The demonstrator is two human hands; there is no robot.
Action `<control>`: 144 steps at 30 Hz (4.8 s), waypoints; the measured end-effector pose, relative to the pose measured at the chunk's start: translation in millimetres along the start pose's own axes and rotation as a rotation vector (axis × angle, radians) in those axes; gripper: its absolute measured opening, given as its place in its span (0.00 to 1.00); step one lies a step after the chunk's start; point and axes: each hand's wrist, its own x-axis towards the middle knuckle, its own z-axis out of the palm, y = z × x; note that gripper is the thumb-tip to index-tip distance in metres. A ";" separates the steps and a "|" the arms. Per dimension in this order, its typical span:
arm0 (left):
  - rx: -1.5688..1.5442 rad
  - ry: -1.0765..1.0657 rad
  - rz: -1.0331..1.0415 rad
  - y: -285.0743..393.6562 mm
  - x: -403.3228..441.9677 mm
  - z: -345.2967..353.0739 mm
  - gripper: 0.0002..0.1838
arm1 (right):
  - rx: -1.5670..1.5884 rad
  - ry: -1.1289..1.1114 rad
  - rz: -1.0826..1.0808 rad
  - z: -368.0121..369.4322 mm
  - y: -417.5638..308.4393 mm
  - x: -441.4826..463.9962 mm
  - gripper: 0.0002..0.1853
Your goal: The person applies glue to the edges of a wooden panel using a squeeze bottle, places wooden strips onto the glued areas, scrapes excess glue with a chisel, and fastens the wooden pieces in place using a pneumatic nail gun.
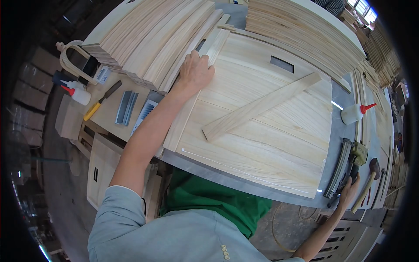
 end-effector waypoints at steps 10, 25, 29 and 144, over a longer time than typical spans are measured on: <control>-0.027 0.134 0.116 -0.9 23.3 23.8 0.13 | 0.427 -0.353 0.283 -28.6 -42.7 51.2 0.18; -0.141 0.156 0.082 0.4 60.0 52.8 0.17 | 0.575 -0.319 0.197 -108.1 -211.8 62.1 0.13; -0.149 0.173 0.106 -3.2 58.4 58.3 0.18 | 0.654 -0.457 -0.058 -85.7 -343.6 79.3 0.16; -0.370 0.173 0.522 -33.2 -106.7 -16.8 0.03 | 0.543 -0.860 -0.162 -88.5 -340.7 -121.7 0.10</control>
